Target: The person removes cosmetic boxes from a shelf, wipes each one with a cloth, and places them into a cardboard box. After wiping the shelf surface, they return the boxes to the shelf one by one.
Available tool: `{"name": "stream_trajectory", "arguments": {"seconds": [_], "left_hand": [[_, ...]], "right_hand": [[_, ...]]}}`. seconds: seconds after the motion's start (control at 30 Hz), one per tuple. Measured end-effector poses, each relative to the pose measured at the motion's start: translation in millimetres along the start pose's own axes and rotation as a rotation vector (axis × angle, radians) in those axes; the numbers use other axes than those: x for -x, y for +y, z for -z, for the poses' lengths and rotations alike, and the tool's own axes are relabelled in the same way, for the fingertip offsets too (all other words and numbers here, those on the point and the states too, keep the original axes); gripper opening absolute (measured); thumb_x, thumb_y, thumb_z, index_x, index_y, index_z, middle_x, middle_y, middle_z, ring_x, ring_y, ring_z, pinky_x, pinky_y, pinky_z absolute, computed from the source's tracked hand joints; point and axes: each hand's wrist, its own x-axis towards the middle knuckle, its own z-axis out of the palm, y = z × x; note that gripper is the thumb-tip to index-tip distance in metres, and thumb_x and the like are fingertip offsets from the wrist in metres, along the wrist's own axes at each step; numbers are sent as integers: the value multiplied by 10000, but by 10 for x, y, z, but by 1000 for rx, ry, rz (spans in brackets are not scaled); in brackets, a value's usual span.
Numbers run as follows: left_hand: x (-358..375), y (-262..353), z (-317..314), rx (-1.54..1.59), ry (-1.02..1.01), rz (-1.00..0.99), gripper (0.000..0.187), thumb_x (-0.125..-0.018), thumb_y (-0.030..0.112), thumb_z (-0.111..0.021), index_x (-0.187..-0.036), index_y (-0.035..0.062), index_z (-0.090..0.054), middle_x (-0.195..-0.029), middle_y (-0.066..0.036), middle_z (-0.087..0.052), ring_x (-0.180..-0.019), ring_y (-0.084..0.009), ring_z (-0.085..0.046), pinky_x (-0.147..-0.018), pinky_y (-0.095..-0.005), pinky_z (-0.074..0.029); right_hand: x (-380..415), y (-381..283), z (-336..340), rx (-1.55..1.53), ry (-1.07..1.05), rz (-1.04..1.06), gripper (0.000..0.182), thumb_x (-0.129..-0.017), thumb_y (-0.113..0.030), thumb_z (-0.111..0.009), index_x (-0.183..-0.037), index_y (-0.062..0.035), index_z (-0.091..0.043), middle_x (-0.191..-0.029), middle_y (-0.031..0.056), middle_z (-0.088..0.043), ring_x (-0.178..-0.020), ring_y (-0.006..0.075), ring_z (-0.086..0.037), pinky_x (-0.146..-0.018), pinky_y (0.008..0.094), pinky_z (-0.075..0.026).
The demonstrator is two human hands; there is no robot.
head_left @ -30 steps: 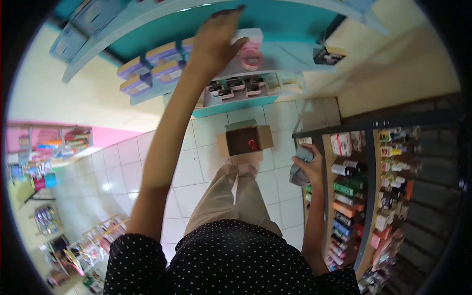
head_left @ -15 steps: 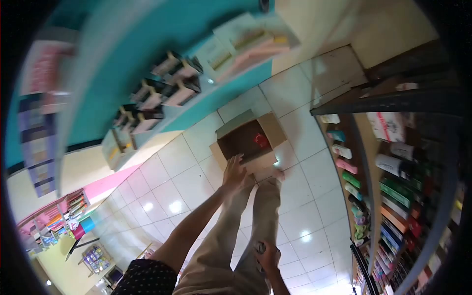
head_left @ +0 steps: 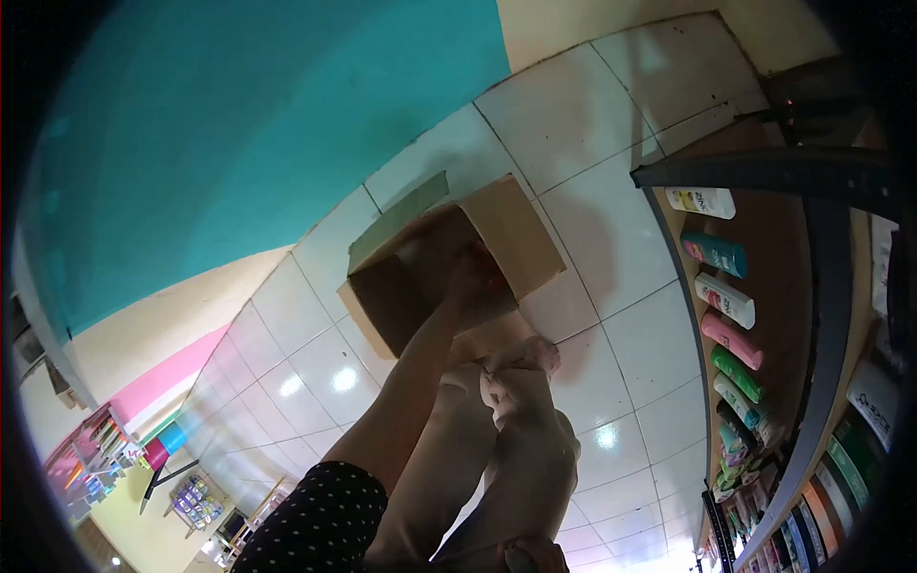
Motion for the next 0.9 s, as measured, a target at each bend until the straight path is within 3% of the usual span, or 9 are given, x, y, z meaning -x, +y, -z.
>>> {"name": "stream_trajectory", "arguments": {"seconds": [0.1,0.27,0.3,0.4,0.57,0.77,0.83,0.87,0.9], "left_hand": [[-57,-225,-193,101,56,65,354,-773,242,-461,-1056,31,-491,-1035,-157,-534,-964,-284,-526,-795,-367,-437],[-97,-366,-324,1399,145,113,418,-660,261,-617,-1001,35,-530,-952,-119,-573,-928,-257,-546,-779,-351,-443],[16,-318,-240,1396,152,122,418,-660,261,-617,-1001,35,-530,-952,-119,-573,-928,-257,-546,-779,-351,-443],[463,480,647,284,166,402,427,-633,230,-674,-990,49,-527,-914,-80,-578,-893,-234,-554,-762,-362,-449],[1396,1272,1618,1361,-72,409,490,-715,164,-649,-1139,124,-407,-1067,-45,-501,-900,-179,-548,-749,-330,-479],[3004,2738,3108,1260,-244,86,583,-703,185,-674,-1194,117,-369,-1154,-57,-438,-1032,-179,-474,-831,-343,-440],[3305,2649,3056,709,-143,-124,574,-719,164,-660,-1199,94,-352,-1160,-63,-446,-1065,-184,-455,-839,-344,-434],[3657,3321,3671,1232,-233,-122,559,-737,134,-642,-1200,75,-334,-1171,-66,-442,-1097,-188,-429,-868,-341,-413],[3777,3382,3731,1165,-274,-137,550,-760,93,-608,-1215,76,-299,-1190,-71,-420,-1109,-187,-416,-906,-338,-378]], "right_hand": [[-10,56,-6,30,-65,-24,82,-564,-49,-567,-643,-44,-547,-581,90,-553,-494,211,-535,-434,284,-406],[-24,7,138,83,-167,-32,162,-530,-99,-632,-674,-71,-565,-624,80,-560,-537,231,-546,-480,310,-428],[6,-39,209,88,-196,-38,178,-523,-109,-646,-680,-77,-569,-632,78,-562,-546,234,-548,-489,315,-433],[108,-258,401,64,-274,-48,227,-502,-139,-685,-699,-93,-580,-658,73,-566,-572,246,-554,-517,330,-446],[292,-442,665,171,-401,-20,267,-494,-152,-705,-726,-93,-586,-674,73,-574,-578,259,-554,-533,335,-452],[-164,-1582,1214,-198,-379,-188,324,-561,-117,-703,-858,-43,-597,-727,89,-585,-657,202,-578,-628,299,-462],[-410,-2341,1518,-329,-386,-64,425,-620,-81,-682,-1017,-14,-550,-806,97,-589,-724,134,-549,-668,282,-454],[-493,-2595,1614,-345,-362,7,425,-620,-81,-682,-1017,-14,-550,-806,97,-589,-724,134,-549,-668,282,-454],[-542,-2825,1710,-330,-377,74,452,-615,-88,-691,-1035,-13,-540,-807,100,-586,-726,140,-549,-677,283,-453]]}}
